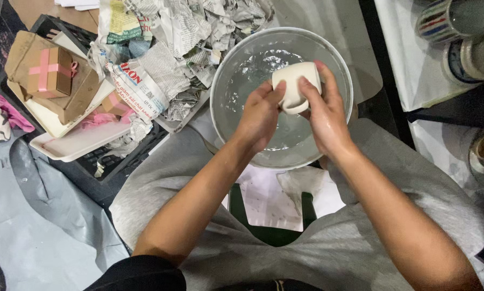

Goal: The person washes multiple ceramic cups and mugs by hand in a bucket of water. They scrub the interior and exterior of each item, rinse them, and place them on a nearby shelf.

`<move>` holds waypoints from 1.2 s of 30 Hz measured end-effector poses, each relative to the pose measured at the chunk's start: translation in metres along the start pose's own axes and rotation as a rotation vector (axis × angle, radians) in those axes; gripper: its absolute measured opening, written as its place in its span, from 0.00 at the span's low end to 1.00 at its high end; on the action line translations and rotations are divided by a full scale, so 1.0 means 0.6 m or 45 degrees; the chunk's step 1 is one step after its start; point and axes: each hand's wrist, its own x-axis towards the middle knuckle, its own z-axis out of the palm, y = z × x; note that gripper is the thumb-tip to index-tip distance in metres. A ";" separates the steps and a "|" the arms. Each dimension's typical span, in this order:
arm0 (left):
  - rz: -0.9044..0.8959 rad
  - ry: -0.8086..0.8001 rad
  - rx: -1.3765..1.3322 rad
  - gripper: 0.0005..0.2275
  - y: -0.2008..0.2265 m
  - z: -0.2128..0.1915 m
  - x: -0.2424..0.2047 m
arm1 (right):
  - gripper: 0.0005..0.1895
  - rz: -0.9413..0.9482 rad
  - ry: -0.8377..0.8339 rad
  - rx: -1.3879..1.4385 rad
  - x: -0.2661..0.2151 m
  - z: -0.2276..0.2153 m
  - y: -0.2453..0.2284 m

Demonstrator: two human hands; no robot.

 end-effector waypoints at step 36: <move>-0.250 -0.037 -0.093 0.17 0.072 0.018 -0.036 | 0.23 -0.197 -0.308 -0.335 -0.031 0.013 -0.063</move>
